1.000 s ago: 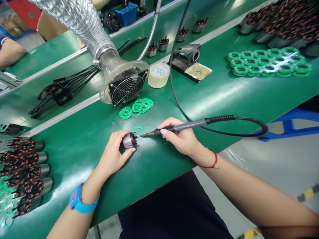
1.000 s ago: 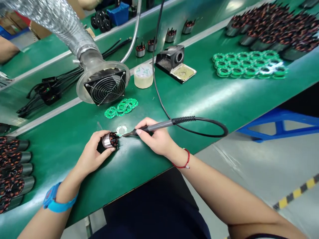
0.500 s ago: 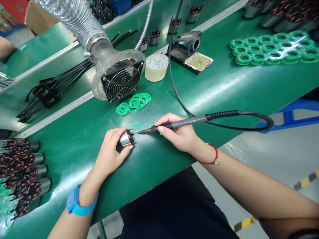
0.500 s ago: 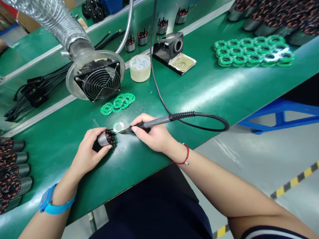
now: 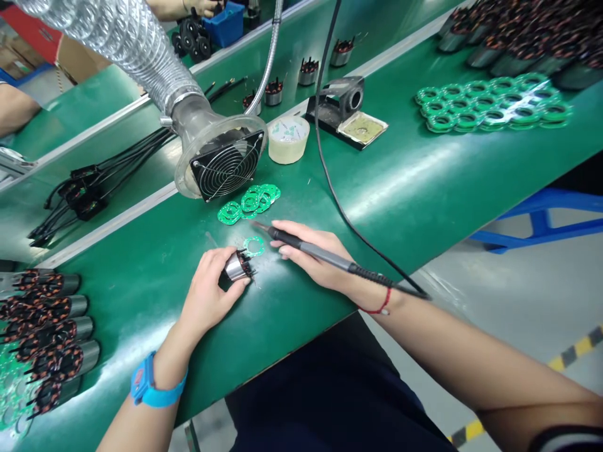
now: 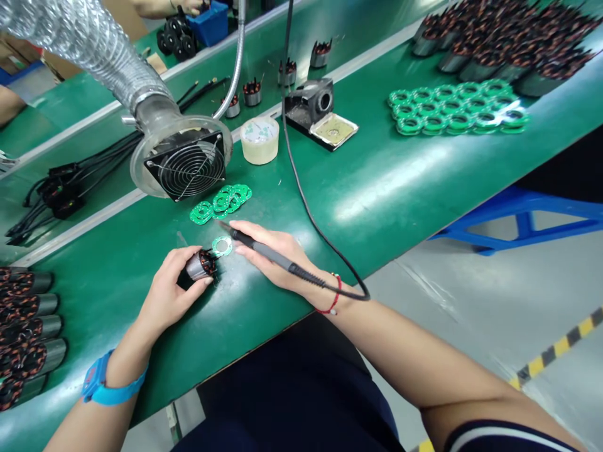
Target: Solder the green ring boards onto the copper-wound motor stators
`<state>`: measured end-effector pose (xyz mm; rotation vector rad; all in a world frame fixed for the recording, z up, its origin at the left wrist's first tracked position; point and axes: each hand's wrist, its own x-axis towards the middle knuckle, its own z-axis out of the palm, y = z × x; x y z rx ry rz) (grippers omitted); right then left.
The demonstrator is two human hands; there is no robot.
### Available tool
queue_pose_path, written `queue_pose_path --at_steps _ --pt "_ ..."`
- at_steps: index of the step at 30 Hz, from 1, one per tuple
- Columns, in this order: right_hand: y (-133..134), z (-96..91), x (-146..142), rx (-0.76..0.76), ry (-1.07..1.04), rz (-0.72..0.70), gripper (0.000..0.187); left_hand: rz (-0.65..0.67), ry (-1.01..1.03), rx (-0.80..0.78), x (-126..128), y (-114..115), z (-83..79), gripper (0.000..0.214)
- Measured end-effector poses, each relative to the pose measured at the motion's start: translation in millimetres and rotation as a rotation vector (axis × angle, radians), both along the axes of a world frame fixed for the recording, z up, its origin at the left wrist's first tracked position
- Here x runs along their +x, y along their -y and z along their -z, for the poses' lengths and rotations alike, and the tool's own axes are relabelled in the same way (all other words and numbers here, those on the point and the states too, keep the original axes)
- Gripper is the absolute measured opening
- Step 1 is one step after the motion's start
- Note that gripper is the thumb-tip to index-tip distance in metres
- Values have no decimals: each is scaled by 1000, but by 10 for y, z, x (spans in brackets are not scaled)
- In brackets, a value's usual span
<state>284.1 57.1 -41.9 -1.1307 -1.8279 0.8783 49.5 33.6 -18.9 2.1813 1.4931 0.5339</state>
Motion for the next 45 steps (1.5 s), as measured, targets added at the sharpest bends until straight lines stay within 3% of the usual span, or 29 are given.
queue_pose_path --at_steps 4,6,11,15,20,23,26,29,31,34,37,41,45 --pt "20 -20 -70 -134 66 -80 31 -171 206 -153 2 30 22 40" --pt "52 -68 -151 -163 73 -82 30 -187 360 -237 6 60 22 37" --pt "151 -121 -440 -229 -371 96 32 -70 604 -449 5 117 -3 51" --pt "155 -87 -542 -273 -606 72 34 13 461 -409 -32 85 8 59" --pt "102 -121 -489 -185 -335 -186 36 53 80 -83 11 60 37 47" --pt "138 -166 -465 -28 -97 -179 45 20 35 -28 83 84 58 45" --pt "204 -188 -429 30 130 -112 53 -3 31 -26 100 106 42 38" --pt "233 -203 -352 -72 279 -119 49 56 66 -94 35 106 -28 43" --pt "221 -220 -296 -124 333 -128 50 95 122 -150 -18 93 -78 44" --pt "175 -256 -257 -122 335 -113 54 57 182 -196 -44 72 -97 26" --pt "131 -306 -311 -23 336 -72 52 -15 176 -187 -8 67 -40 31" --pt "111 -376 -463 210 502 -84 44 -2 165 -142 54 77 35 48" --pt "121 -369 -549 338 588 -148 37 -45 104 -111 90 79 51 39"
